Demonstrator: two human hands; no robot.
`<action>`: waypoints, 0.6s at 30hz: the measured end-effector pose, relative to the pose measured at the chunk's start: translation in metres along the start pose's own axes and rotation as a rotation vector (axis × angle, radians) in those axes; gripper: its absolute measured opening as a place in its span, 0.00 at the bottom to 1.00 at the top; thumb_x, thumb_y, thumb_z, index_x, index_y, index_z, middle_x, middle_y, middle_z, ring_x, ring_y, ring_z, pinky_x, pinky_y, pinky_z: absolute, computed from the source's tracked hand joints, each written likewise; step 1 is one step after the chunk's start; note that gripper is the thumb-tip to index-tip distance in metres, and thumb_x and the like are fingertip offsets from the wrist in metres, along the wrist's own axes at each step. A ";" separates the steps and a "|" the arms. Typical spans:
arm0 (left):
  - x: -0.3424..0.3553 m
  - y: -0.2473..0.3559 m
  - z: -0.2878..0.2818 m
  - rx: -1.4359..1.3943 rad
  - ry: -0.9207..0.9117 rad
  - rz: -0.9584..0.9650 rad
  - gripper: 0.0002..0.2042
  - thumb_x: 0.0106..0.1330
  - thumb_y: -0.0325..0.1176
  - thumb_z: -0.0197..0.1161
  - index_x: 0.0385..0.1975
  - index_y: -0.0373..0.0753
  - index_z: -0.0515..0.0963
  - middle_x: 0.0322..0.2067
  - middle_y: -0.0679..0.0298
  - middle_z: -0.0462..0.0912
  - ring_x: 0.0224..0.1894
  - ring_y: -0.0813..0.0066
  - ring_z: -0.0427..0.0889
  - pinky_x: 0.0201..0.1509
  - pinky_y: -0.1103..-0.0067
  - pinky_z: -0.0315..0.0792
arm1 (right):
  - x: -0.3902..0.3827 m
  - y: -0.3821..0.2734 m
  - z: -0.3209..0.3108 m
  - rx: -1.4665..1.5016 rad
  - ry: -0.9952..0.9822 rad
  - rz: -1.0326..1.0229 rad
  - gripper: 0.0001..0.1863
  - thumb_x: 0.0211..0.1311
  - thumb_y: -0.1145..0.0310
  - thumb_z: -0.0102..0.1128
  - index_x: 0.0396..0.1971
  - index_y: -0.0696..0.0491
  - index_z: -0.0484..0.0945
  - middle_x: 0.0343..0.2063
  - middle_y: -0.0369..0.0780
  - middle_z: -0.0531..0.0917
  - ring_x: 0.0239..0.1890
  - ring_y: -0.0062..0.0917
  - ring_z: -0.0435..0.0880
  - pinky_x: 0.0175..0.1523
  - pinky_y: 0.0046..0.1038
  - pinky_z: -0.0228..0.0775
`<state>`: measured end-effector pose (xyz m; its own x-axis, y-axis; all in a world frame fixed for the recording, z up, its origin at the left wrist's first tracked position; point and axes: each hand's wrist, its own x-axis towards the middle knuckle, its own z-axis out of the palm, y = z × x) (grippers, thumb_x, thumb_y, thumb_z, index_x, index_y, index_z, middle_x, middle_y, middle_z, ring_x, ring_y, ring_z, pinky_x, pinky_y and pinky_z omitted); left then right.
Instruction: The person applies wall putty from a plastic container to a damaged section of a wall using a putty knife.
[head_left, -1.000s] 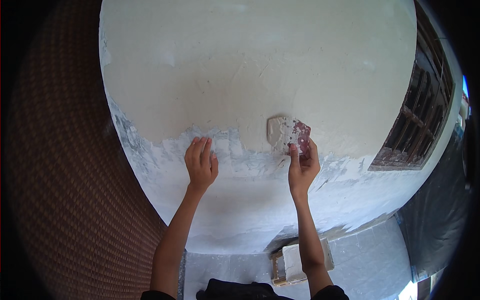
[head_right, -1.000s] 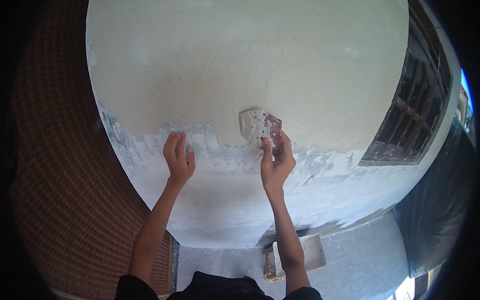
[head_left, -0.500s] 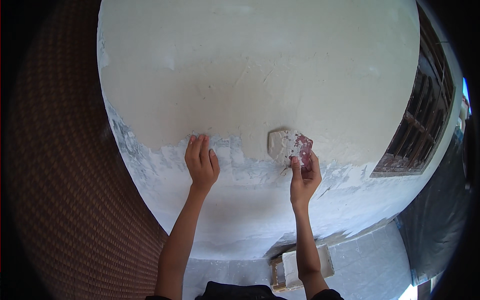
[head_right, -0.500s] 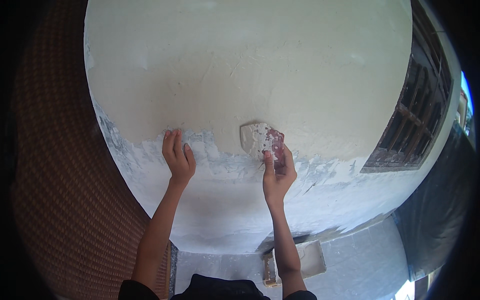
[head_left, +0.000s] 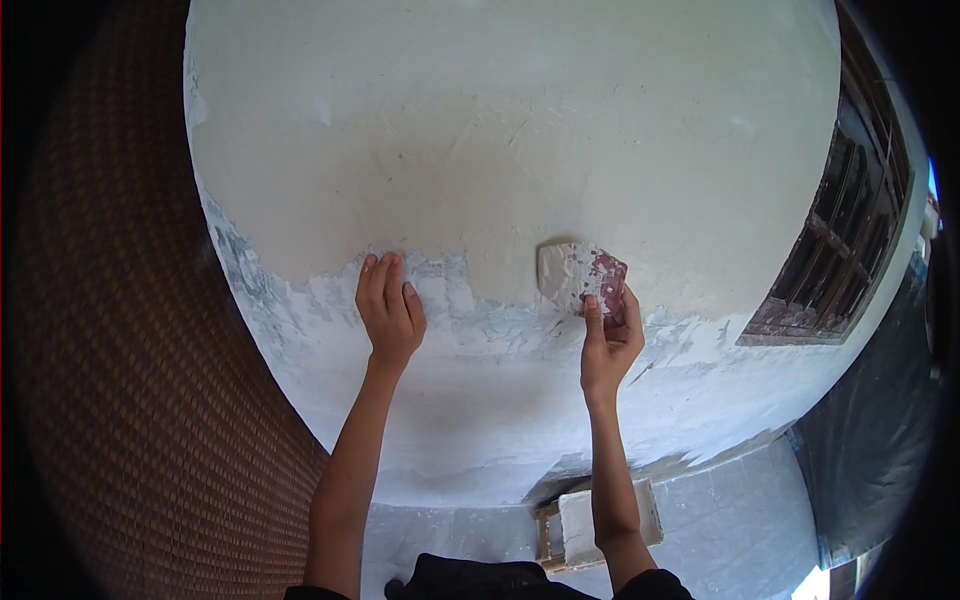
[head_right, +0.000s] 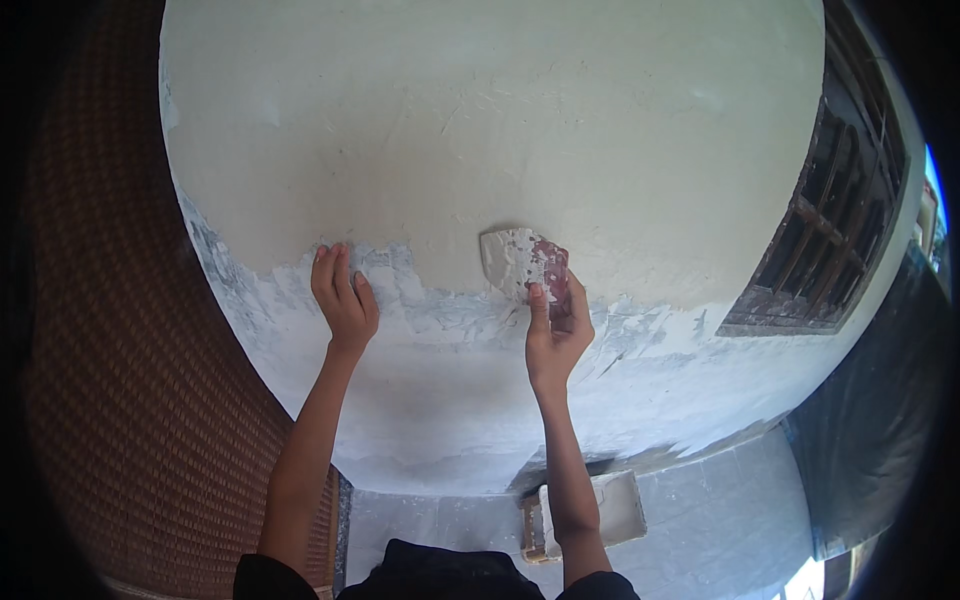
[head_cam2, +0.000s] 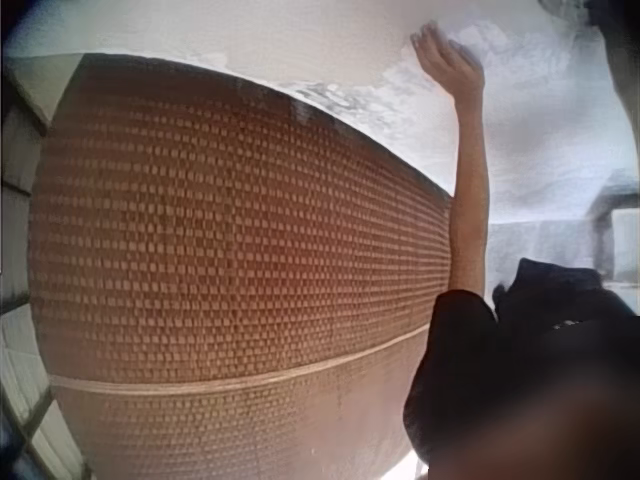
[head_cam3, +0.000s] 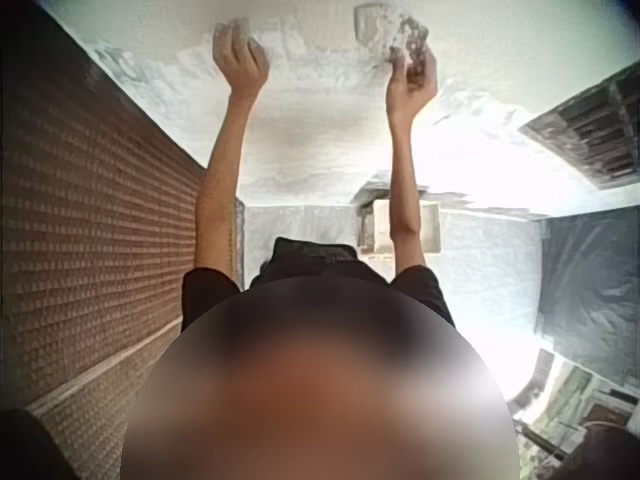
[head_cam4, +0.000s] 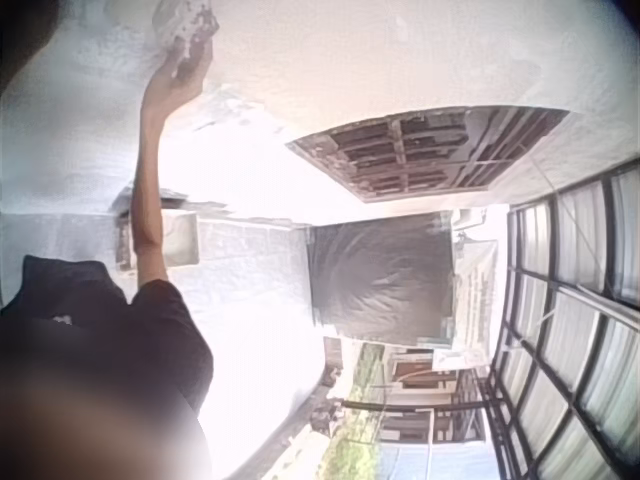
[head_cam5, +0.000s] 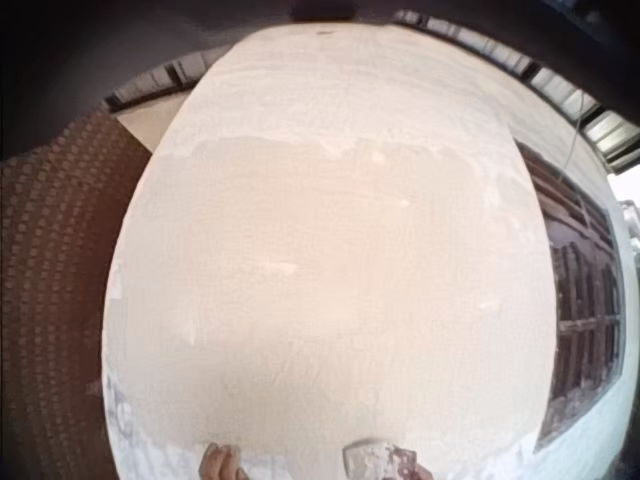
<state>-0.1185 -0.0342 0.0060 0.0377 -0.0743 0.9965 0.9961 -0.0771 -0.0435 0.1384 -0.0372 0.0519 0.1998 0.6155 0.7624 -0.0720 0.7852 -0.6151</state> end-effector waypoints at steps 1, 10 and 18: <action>0.001 -0.001 -0.001 -0.004 0.002 0.005 0.19 0.67 0.26 0.46 0.56 0.25 0.64 0.56 0.50 0.62 0.63 0.52 0.57 0.64 0.61 0.57 | -0.004 -0.001 0.005 0.025 -0.046 0.008 0.17 0.62 0.74 0.59 0.50 0.63 0.72 0.40 0.44 0.82 0.41 0.20 0.80 0.48 0.22 0.71; -0.004 0.000 0.000 -0.019 0.024 0.012 0.19 0.65 0.25 0.48 0.55 0.24 0.63 0.55 0.49 0.62 0.61 0.52 0.58 0.63 0.62 0.58 | 0.002 0.008 -0.007 0.023 0.102 0.023 0.19 0.62 0.75 0.58 0.52 0.63 0.70 0.40 0.42 0.81 0.41 0.19 0.79 0.46 0.20 0.71; -0.002 -0.003 0.002 -0.010 0.047 0.030 0.19 0.64 0.25 0.49 0.55 0.25 0.62 0.53 0.49 0.62 0.56 0.53 0.60 0.61 0.62 0.59 | -0.016 0.001 0.043 0.096 -0.062 0.062 0.19 0.62 0.74 0.59 0.52 0.62 0.71 0.40 0.41 0.81 0.40 0.17 0.79 0.45 0.19 0.70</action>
<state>-0.1217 -0.0316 0.0045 0.0640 -0.1229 0.9904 0.9937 -0.0839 -0.0746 0.0932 -0.0431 0.0475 0.1315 0.6641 0.7360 -0.1760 0.7463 -0.6419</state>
